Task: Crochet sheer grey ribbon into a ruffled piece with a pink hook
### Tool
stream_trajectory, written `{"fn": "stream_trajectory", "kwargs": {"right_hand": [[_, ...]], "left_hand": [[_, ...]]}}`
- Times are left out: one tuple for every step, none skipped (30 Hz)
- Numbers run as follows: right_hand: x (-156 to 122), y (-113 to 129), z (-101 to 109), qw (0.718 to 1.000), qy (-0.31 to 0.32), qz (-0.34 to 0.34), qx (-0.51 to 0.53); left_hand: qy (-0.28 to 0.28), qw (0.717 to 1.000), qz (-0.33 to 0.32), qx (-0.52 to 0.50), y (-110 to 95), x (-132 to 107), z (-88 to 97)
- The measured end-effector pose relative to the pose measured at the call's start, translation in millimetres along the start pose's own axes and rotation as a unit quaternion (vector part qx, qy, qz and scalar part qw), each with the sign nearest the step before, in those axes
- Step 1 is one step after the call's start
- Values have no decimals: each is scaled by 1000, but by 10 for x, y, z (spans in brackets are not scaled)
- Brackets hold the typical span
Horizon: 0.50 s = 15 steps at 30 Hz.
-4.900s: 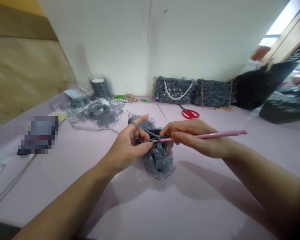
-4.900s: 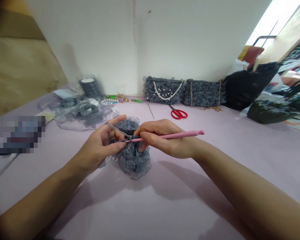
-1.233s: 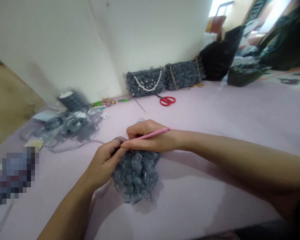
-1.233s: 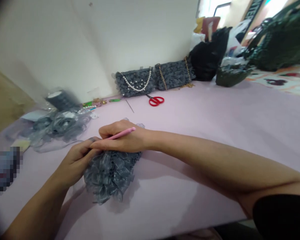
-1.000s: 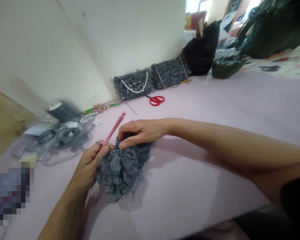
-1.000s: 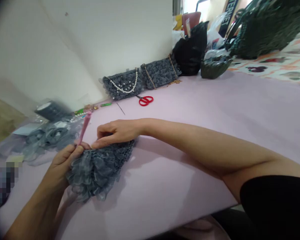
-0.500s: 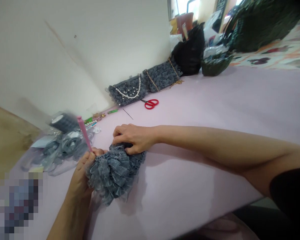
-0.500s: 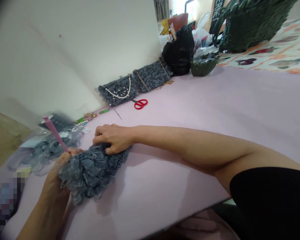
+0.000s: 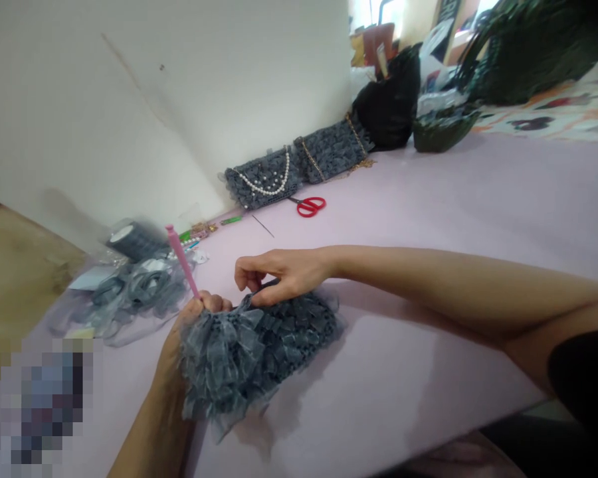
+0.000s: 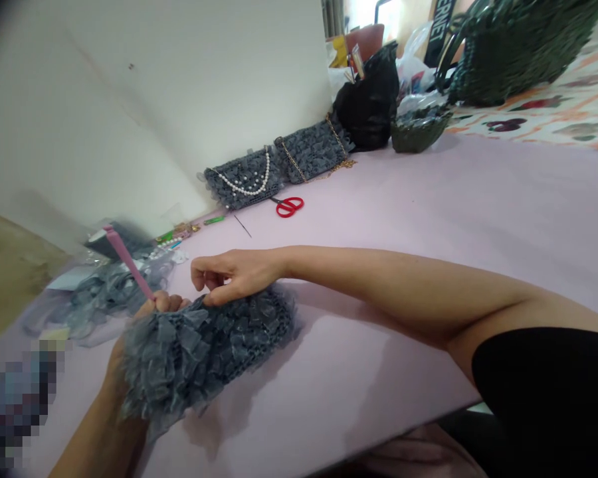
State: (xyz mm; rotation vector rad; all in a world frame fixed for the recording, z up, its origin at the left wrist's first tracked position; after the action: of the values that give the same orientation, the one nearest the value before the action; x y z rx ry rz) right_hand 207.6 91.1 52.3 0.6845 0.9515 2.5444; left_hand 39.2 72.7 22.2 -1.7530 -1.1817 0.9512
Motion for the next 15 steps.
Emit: {"fn": "stream_trajectory", "kwargs": {"right_hand": [[-2, 15, 14, 1000, 1, -2, 8], [-2, 33, 29, 1000, 3, -2, 10], [-2, 50, 46, 1000, 3, 0, 10], [0, 63, 62, 1000, 2, 2, 11], [2, 69, 75, 1000, 2, 0, 15], [5, 65, 81, 1000, 3, -5, 23], [9, 51, 78, 999, 7, -14, 36], [14, 27, 65, 998, 13, -27, 51], [18, -6, 45, 997, 20, -43, 66], [21, -44, 21, 995, 27, -59, 76], [25, -87, -7, 993, 35, -74, 82], [28, -129, -37, 992, 43, -87, 85], [30, -170, -65, 990, 51, -97, 91], [31, -207, -90, 987, 57, -105, 104], [30, -238, -115, 983, 66, -113, 127]], "left_hand": [[1, 1000, -1, 3, -16, 28, 24], [3, 1000, 7, 7, -26, 52, 46], [6, 1000, 15, 8, -35, 70, 64], [8, 1000, 23, 6, -44, 81, 79], [8, 1000, 28, 1, -51, 85, 90], [3, 1000, 28, -7, -59, 82, 100], [-3, 999, 30, -17, -63, 74, 107], [-7, 999, 34, -29, -62, 62, 107], [-9, 998, 41, -42, -57, 49, 102], [-8, 997, 54, -53, -43, 37, 95], [-7, 996, 70, -61, -24, 29, 89], [-7, 994, 85, -66, -2, 26, 89], [-7, 993, 99, -67, 24, 30, 97], [-11, 992, 105, -68, 51, 44, 117], [-18, 991, 111, -69, 84, 67, 147]]}}
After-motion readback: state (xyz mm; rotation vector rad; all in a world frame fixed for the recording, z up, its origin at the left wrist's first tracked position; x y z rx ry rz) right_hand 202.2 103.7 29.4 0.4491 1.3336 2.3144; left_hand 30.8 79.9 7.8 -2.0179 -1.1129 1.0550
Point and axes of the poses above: each hand's wrist, its own x-axis towards the middle knuckle, its own z-axis out of the back of the hand, y = z × x, the point moved 5 cm from there along x, towards the middle knuckle, and after that the axes turned 6 degrees about -x, right-handed, at the moved point
